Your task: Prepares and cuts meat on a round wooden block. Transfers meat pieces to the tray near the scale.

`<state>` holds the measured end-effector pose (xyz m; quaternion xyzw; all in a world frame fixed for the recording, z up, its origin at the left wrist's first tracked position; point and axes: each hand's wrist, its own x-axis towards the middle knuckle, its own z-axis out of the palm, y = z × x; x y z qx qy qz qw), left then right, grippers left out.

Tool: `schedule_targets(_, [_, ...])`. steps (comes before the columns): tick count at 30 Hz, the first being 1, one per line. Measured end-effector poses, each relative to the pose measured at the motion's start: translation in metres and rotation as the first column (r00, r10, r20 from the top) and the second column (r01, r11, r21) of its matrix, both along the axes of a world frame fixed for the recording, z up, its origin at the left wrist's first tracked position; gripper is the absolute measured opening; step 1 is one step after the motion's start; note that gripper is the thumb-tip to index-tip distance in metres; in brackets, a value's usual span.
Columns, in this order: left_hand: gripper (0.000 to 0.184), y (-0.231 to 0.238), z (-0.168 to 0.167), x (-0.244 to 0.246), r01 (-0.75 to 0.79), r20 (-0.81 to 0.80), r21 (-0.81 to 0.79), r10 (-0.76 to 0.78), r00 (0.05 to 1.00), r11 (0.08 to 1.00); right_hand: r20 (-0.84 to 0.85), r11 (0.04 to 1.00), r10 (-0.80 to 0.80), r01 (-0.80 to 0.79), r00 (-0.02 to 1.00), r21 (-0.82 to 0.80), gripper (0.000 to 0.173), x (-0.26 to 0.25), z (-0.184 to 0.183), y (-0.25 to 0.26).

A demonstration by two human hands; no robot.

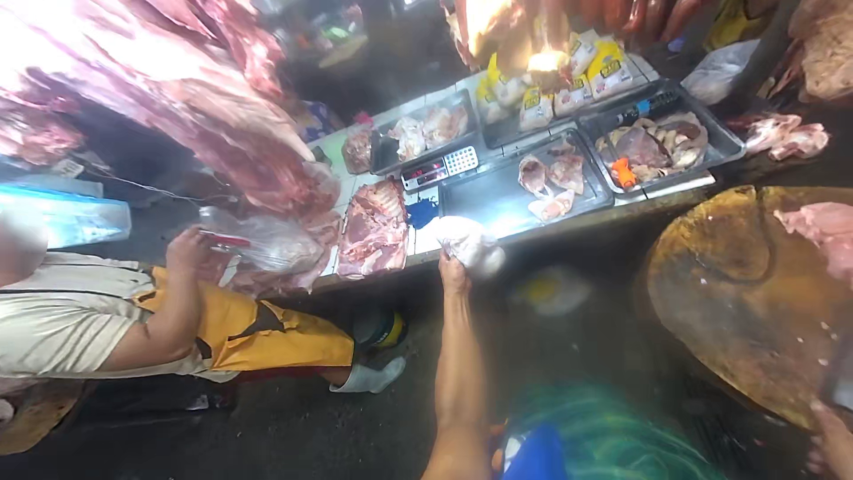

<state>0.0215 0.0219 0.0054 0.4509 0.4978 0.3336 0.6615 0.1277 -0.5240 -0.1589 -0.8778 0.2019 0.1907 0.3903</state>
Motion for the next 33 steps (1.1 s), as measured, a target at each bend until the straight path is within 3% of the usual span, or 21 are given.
schedule_targets(1, [0.044, 0.012, -0.014, 0.006, -0.053, -0.005, -0.029, 0.053, 0.999, 0.998, 0.011, 1.0, -0.018, 0.018, 1.0, 0.001, 0.073, 0.001, -0.017, -0.01])
schedule_targets(2, [0.044, 0.034, -0.084, -0.007, 0.02, 0.219, 0.375, -0.109, 0.969, 0.927, 0.007, 0.999, -0.032, 0.032, 0.999, -0.007, 0.075, 0.002, -0.023, -0.013])
schedule_targets(3, [0.046, 0.052, -0.114, -0.007, 0.04, 0.28, 0.432, -0.176, 0.944, 0.901, 0.007, 0.999, -0.047, 0.047, 0.999, -0.018, 0.074, 0.002, -0.024, -0.014])
schedule_targets(4, [0.047, 0.058, -0.123, -0.006, 0.059, 0.305, 0.399, -0.193, 0.932, 0.915, 0.013, 0.998, -0.058, 0.059, 0.998, -0.03, 0.073, 0.002, -0.024, -0.013])
schedule_targets(8, [0.05, 0.055, -0.113, -0.002, 0.095, 0.288, 0.358, -0.207, 0.935, 0.929, 0.027, 0.994, -0.086, 0.087, 0.996, -0.066, 0.072, 0.002, -0.025, -0.007])
schedule_targets(12, [0.036, 0.057, -0.106, -0.001, 0.232, -0.014, 0.46, -0.254, 0.967, 0.857, 0.022, 0.991, -0.081, 0.083, 0.996, -0.107, 0.073, 0.002, -0.024, -0.006])
schedule_targets(16, [0.036, 0.064, -0.108, 0.003, 0.394, -0.289, 0.458, -0.286, 0.914, 0.797, 0.022, 0.99, -0.094, 0.096, 0.995, -0.101, 0.072, 0.003, -0.025, -0.002])
schedule_targets(23, [0.037, 0.064, -0.118, 0.003, 0.432, -0.343, 0.431, -0.299, 0.891, 0.793, -0.008, 0.989, -0.09, 0.089, 0.996, -0.115, 0.073, 0.005, -0.025, -0.003])
schedule_targets(33, [0.037, 0.065, -0.119, -0.001, 0.361, -0.282, 0.441, -0.255, 0.925, 0.822, -0.001, 0.993, -0.086, 0.086, 0.996, -0.083, 0.074, 0.004, -0.023, -0.005])
